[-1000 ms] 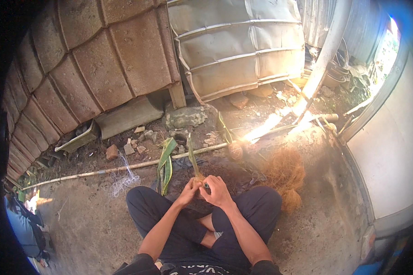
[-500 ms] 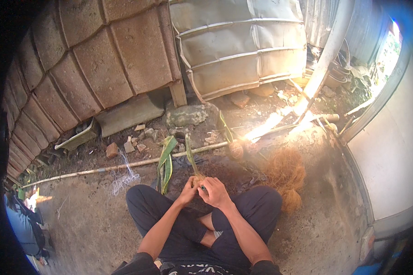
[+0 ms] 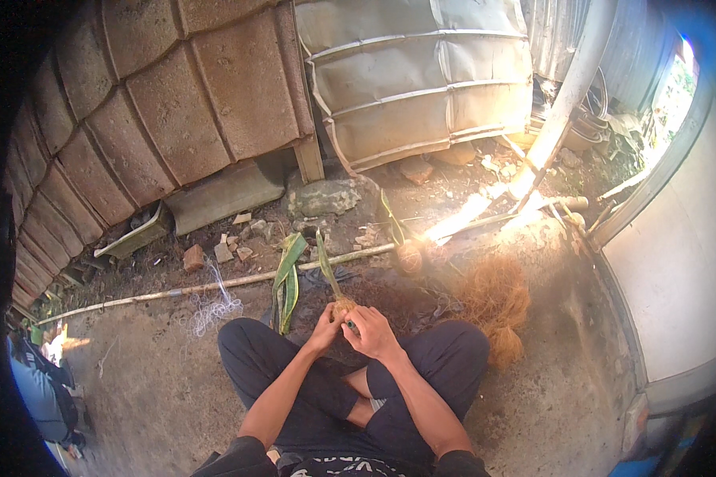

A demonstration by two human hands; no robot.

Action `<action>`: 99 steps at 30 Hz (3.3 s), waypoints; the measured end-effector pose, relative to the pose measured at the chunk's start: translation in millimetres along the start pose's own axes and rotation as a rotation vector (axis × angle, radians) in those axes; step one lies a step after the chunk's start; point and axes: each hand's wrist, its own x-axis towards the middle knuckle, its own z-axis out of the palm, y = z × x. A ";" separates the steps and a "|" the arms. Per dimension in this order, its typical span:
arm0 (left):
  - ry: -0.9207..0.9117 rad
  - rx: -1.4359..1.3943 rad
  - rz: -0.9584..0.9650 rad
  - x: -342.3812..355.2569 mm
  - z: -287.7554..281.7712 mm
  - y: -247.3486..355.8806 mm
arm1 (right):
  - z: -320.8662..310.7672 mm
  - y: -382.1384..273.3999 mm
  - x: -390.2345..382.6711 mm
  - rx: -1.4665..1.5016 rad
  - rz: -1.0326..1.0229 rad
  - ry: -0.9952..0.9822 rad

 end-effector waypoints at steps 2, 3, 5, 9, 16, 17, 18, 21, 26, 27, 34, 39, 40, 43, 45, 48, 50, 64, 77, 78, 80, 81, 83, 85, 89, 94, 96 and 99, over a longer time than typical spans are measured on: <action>-0.002 0.009 0.006 -0.9 0.1 1.6 | -0.7 -0.9 0.2 0.004 0.002 0.001; -0.003 0.004 -0.007 -1.7 1.0 4.0 | -0.8 -0.6 0.0 0.004 0.001 0.002; -0.005 -0.007 -0.033 -3.6 2.9 8.6 | -0.8 0.1 -0.5 0.004 -0.001 0.003; -0.019 -0.150 -0.087 -5.3 1.4 8.6 | 0.5 -1.1 1.0 -0.007 -0.005 -0.001; -0.031 -0.180 -0.192 -11.1 8.2 29.8 | -2.0 1.3 -1.5 -0.009 0.018 -0.005; -0.020 -0.150 -0.188 -10.6 7.9 28.5 | -2.4 0.8 -1.9 -0.008 0.018 -0.018; -0.008 -0.089 -0.151 -8.9 5.0 22.5 | -2.2 -1.4 -1.0 -0.013 0.024 -0.036; 0.011 0.046 -0.071 -3.8 0.2 8.2 | -2.4 -4.3 0.1 -0.032 0.022 -0.081; 0.005 -0.058 -0.190 -7.5 4.1 23.5 | -0.4 -3.1 -2.6 -0.068 0.025 -0.109; 0.012 -0.122 -0.189 -8.0 4.2 23.8 | 0.4 -2.7 -2.8 -0.071 0.030 -0.123; 0.091 -0.304 -0.162 -3.6 1.5 14.5 | 9.6 -0.3 -6.8 -0.088 0.027 -0.224; 0.184 -0.571 -0.145 -1.4 0.9 22.2 | 14.6 -4.4 -8.2 -0.025 0.053 -0.221; 0.186 -0.603 -0.152 -1.9 1.4 26.6 | 15.3 -3.4 -8.9 -0.020 0.060 -0.214; 0.177 -0.676 -0.161 -2.9 -3.0 31.5 | 14.8 -3.6 -7.7 0.021 0.105 -0.222; 0.144 -0.696 -0.154 -3.1 -6.0 31.1 | 13.7 -5.4 -6.4 0.052 0.145 -0.245; 0.035 -0.748 -0.132 -1.4 -11.9 27.6 | 13.4 -7.2 -5.2 0.107 0.200 -0.271; 0.050 -0.723 -0.140 -1.4 -10.6 30.7 | 13.5 -6.8 -5.4 0.166 0.227 -0.261; 0.005 -0.705 -0.211 7.1 -11.9 17.8 | 24.1 24.0 -16.2 1.165 0.916 -0.249; -0.029 -0.662 -0.243 0.7 -8.8 25.8 | 24.7 44.8 -19.7 1.619 1.381 0.028; -0.029 -0.618 -0.254 -0.4 -8.2 27.7 | 24.5 44.0 -18.7 1.610 1.386 0.025; -0.059 -0.537 -0.284 -4.1 -6.4 30.7 | 22.0 43.7 -17.3 1.547 1.400 0.047; -0.075 -0.497 -0.299 -6.6 -4.3 33.9 | 20.4 43.6 -16.6 1.515 1.407 0.059; -0.092 -0.412 -0.323 -9.5 -1.8 37.2 | 21.2 47.8 -17.7 1.482 1.375 0.069; -0.127 -0.330 -0.348 -10.9 -1.8 36.0 | 22.1 48.7 -19.0 1.462 1.333 0.089; -0.247 -0.197 -0.335 -10.5 -0.8 30.3 | 24.3 49.1 -17.1 1.238 1.265 0.102; -0.254 -0.198 -0.268 -11.8 2.6 30.7 | 29.8 59.6 -23.2 1.030 1.180 0.119; -0.242 -0.159 -0.275 -14.5 2.9 31.6 | 31.2 63.7 -25.6 0.987 1.158 0.131; -0.244 -0.024 -0.236 -11.7 -0.6 17.8 | 33.4 61.5 -25.0 0.824 1.058 0.129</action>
